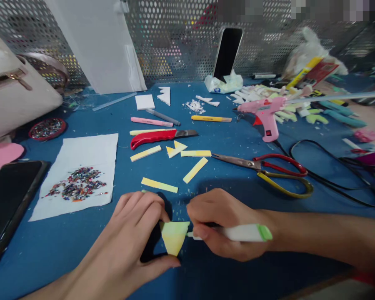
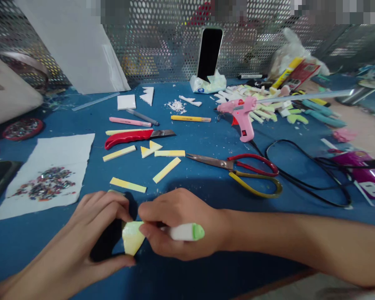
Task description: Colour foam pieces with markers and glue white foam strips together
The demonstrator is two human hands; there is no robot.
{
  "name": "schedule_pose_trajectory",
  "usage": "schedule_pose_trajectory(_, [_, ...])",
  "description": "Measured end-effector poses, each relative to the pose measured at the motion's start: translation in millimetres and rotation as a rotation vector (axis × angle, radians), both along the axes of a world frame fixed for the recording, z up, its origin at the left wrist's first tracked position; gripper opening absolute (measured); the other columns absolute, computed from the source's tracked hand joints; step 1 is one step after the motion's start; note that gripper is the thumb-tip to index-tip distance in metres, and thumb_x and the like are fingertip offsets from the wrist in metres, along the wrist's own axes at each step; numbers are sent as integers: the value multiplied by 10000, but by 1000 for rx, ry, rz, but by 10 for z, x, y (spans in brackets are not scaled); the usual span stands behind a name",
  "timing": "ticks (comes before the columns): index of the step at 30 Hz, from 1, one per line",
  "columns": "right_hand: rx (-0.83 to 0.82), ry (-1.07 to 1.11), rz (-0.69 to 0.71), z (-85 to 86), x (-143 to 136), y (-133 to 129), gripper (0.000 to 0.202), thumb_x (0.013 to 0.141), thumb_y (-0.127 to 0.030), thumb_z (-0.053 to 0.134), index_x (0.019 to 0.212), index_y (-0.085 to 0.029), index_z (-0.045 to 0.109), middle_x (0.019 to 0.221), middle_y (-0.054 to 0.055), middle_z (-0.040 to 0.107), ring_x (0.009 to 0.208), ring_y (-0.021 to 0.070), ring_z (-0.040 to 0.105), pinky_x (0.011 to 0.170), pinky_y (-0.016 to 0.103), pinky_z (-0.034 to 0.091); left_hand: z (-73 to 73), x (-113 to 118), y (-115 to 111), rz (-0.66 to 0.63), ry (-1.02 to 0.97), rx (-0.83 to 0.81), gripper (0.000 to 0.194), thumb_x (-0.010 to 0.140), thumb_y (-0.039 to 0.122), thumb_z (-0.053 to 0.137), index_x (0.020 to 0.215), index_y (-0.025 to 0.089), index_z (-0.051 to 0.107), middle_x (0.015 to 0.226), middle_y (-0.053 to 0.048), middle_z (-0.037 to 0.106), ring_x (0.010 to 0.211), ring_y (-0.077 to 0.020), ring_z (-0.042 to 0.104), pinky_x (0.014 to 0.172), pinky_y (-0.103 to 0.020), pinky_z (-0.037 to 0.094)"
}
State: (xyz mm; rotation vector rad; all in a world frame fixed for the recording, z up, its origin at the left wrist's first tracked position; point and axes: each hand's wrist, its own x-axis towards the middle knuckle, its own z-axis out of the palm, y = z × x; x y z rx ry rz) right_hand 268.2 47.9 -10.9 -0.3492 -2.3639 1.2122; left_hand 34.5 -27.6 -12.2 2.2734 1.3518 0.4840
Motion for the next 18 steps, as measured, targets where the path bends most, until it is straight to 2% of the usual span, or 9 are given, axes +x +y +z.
schedule_pose_trajectory(4, [-27, 61, -15, -16, -2, -2, 230, 970, -265, 490, 759, -197, 429, 657, -38, 433, 575, 93, 389, 558, 218, 309, 11, -4, -2, 8, 15, -2, 447, 810, 419, 825, 1041, 263, 476, 1116, -20, 574, 1019, -262, 528, 832, -388, 405])
schedule_pose_trajectory(9, [-23, 6, 19, -25, -1, 2, 200, 993, -299, 494, 828, -187, 492, 695, -21, 515, 629, 107, 463, 603, 227, 360, -1, -26, 6, -4, 16, 3, 423, 832, 430, 798, 1052, 264, 477, 1133, -30, 579, 1037, -270, 533, 836, -391, 411])
schedule_pose_trajectory(15, [-7, -26, 6, -6, 6, 14, 182, 971, -246, 485, 804, -198, 433, 685, -33, 468, 618, 101, 432, 590, 232, 336, -7, -36, 5, -20, 4, 3, 436, 827, 420, 807, 1057, 266, 472, 1124, -21, 575, 1023, -264, 534, 827, -387, 412])
schedule_pose_trajectory(18, [10, -25, -43, 16, 9, 13, 183, 966, -217, 469, 793, -197, 412, 674, -42, 435, 599, 90, 402, 578, 232, 313, 6, -20, 2, -9, 0, 3, 447, 813, 415, 821, 1051, 267, 473, 1105, -14, 575, 1004, -258, 534, 825, -386, 410])
